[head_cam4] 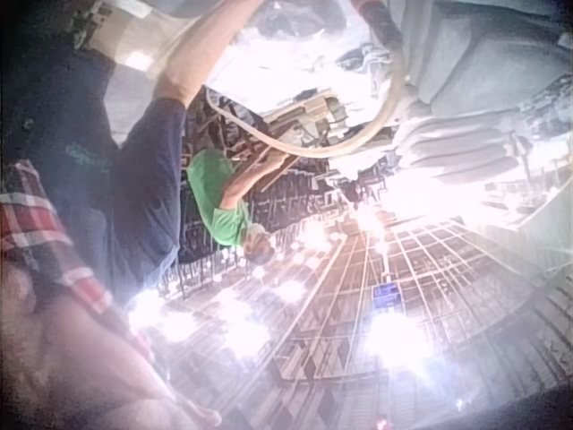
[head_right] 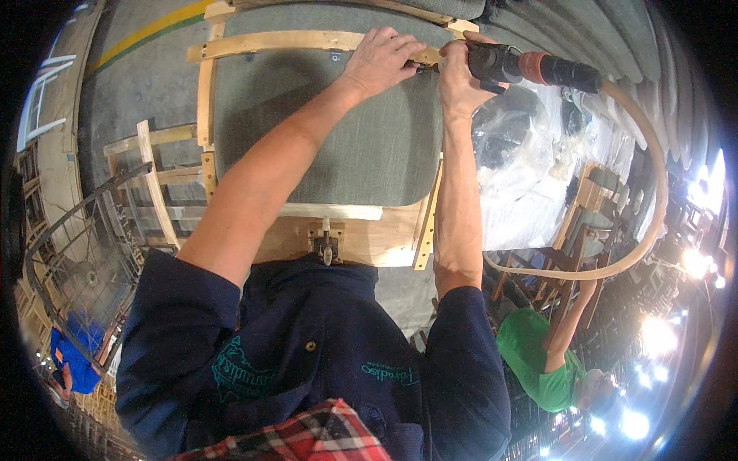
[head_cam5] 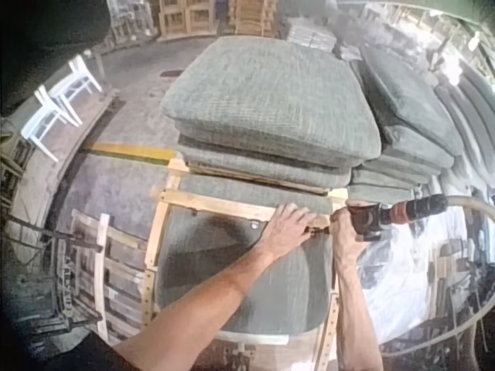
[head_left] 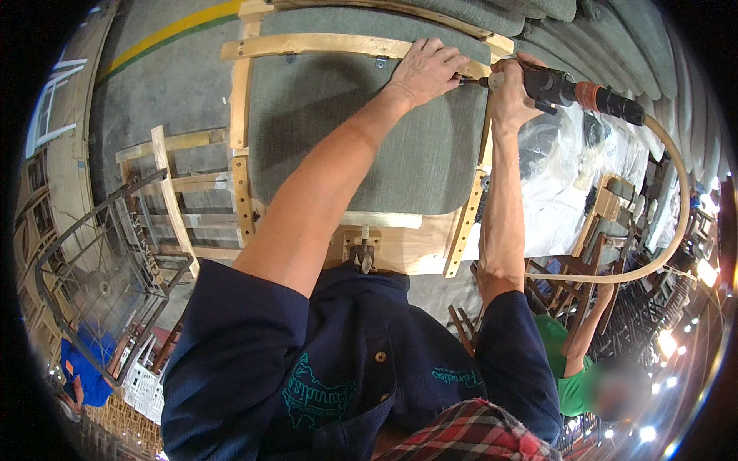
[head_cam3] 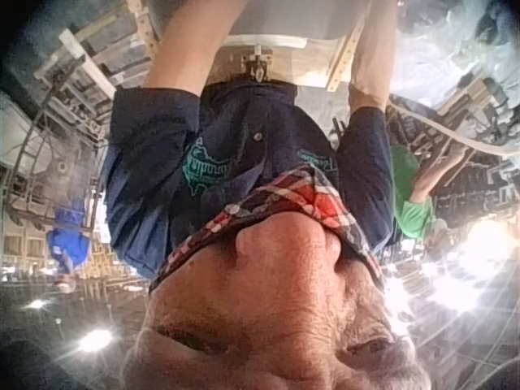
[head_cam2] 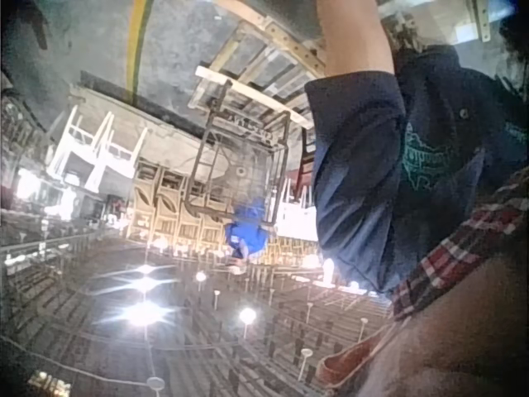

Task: The person uses a pneumatic nail gun to attach a green upholstered seat cushion to a wooden chair frame. They then place the cushion on the frame, align it, and secure it with small black plastic clips.

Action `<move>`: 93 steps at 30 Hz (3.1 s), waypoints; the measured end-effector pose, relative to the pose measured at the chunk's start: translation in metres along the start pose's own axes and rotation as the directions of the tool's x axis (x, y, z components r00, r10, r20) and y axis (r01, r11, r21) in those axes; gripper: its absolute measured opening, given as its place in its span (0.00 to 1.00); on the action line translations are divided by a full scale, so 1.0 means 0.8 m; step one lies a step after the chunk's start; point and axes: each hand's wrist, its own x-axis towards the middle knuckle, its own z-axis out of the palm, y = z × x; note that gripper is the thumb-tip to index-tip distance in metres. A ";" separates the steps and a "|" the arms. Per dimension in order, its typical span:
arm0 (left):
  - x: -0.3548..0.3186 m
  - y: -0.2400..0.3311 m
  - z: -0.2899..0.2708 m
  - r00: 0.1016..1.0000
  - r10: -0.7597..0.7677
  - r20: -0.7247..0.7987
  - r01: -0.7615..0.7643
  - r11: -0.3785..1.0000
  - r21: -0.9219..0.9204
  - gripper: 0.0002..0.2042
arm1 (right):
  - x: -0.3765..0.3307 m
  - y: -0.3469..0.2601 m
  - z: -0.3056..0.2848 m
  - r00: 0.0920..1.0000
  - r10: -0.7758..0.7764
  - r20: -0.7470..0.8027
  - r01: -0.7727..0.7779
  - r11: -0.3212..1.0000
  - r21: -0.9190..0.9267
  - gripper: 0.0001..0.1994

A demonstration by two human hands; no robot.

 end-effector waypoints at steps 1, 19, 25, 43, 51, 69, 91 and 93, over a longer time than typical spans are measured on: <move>0.000 0.001 -0.001 1.000 0.003 -0.010 -0.003 1.000 0.004 0.25 | 0.001 0.000 -0.001 1.000 0.010 0.020 -0.010 1.000 -0.004 0.03; -0.050 0.041 -0.046 0.987 0.001 0.163 -0.034 0.979 0.201 0.34 | -0.001 -0.010 -0.015 0.988 0.130 0.080 -0.127 0.991 -0.044 0.17; -0.086 0.057 -0.052 0.936 -0.019 0.352 -0.033 0.989 0.144 0.38 | -0.039 -0.067 -0.067 0.980 0.178 -0.084 -0.168 0.979 0.117 0.16; -0.268 0.100 -0.124 0.925 -0.113 0.364 0.109 0.994 0.032 0.39 | -0.173 -0.046 -0.231 0.796 0.326 -0.510 -0.368 0.930 0.021 0.14; -0.311 0.092 -0.149 0.924 -0.176 0.340 0.160 0.984 0.076 0.38 | -0.197 -0.022 -0.222 0.851 0.331 -0.408 -0.361 0.933 0.005 0.15; -0.372 0.033 -0.177 0.901 -0.433 0.020 0.423 0.889 0.173 0.38 | -0.388 -0.045 -0.197 0.824 0.566 0.020 -0.562 0.822 -0.096 0.20; -0.372 0.034 -0.185 0.903 -0.421 0.088 0.406 0.902 0.145 0.39 | -0.449 -0.242 -0.098 0.697 0.660 0.282 -0.690 0.723 0.014 0.12; -0.371 0.034 -0.187 0.902 -0.423 0.087 0.409 0.902 0.142 0.39 | -0.456 -0.247 -0.106 0.688 0.649 0.325 -0.699 0.712 0.056 0.11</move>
